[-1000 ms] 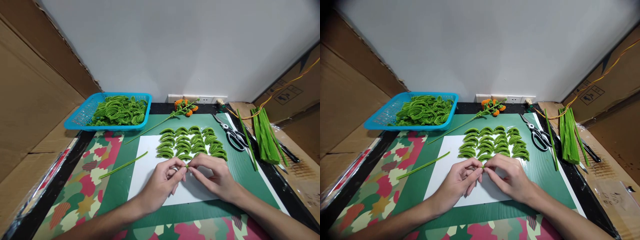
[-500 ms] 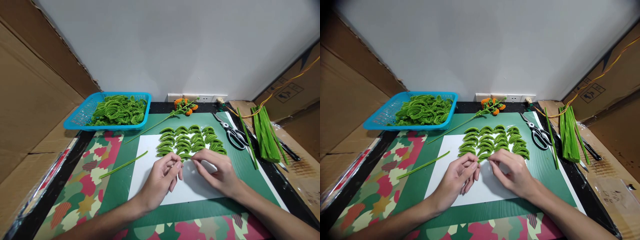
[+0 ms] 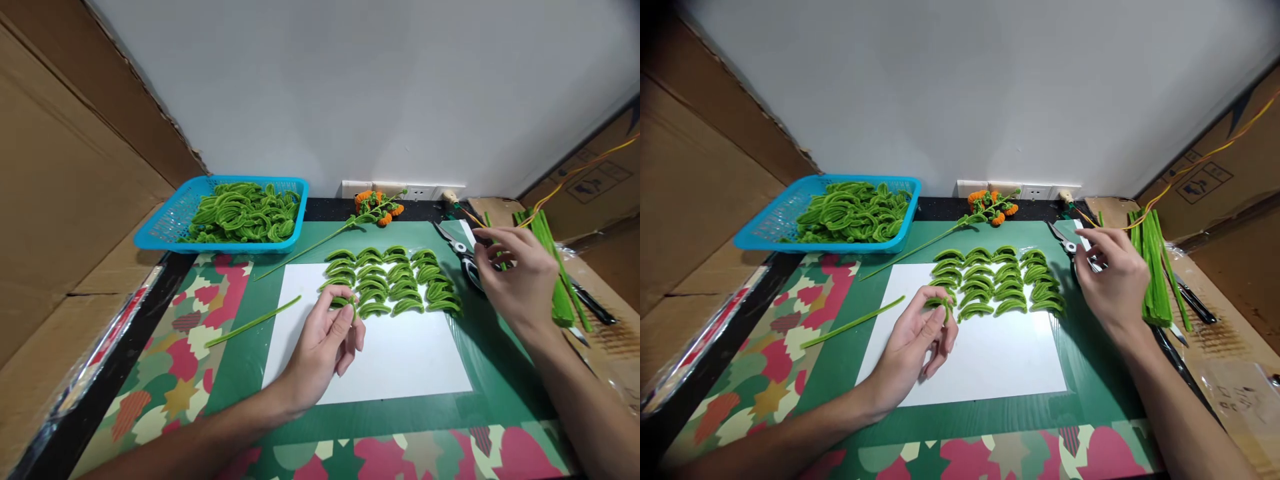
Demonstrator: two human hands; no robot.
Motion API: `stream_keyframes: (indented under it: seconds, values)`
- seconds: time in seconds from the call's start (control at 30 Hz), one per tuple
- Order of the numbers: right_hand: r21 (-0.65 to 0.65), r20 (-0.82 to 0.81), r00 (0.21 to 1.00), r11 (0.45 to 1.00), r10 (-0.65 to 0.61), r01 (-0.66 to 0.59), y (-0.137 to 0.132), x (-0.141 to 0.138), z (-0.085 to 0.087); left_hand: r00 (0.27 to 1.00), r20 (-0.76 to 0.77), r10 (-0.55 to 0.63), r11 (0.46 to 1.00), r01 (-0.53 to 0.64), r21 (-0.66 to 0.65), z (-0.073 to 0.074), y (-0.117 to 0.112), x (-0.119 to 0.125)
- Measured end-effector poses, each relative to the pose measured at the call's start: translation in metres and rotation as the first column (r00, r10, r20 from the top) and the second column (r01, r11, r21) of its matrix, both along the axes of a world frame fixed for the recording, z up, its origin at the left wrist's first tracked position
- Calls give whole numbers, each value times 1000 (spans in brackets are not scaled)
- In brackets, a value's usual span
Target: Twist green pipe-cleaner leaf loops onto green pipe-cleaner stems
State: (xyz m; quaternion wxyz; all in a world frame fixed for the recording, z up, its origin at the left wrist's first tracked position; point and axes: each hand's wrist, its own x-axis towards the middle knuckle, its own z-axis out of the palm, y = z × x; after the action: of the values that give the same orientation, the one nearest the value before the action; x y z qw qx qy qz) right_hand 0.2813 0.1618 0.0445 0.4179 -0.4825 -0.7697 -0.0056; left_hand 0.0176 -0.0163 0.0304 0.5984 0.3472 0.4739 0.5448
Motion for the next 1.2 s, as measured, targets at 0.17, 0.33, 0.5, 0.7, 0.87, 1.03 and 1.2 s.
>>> stream_keyframes:
  seconds: [0.17,0.33,0.5,0.7,0.87,1.03,1.2]
  values:
    - [-159,473,858,939,-199,306,25,30,-6,1000,8,0,1000,0,4,0,0,1]
    - [-259,614,786,922,-72,287,31,41,-14,1000,1,17,1000,-17,15,-1,0,2]
    - [-273,649,761,932,-4,239,37,43,-22,1000,-10,11,1000,-11,22,0,-3,3]
    - [-297,549,832,949,79,106,39,42,-29,1000,-17,-18,1000,18,11,1,-5,3]
    - [-362,517,844,930,140,67,36,38,-26,999,10,-52,998,52,33,0,-4,3]
    - [-410,513,840,910,177,59,34,38,-25,996,3,-90,996,90,29,-1,-5,4]
    - [-383,579,810,908,94,168,30,36,-20,996,-6,-84,996,84,14,-4,-5,4]
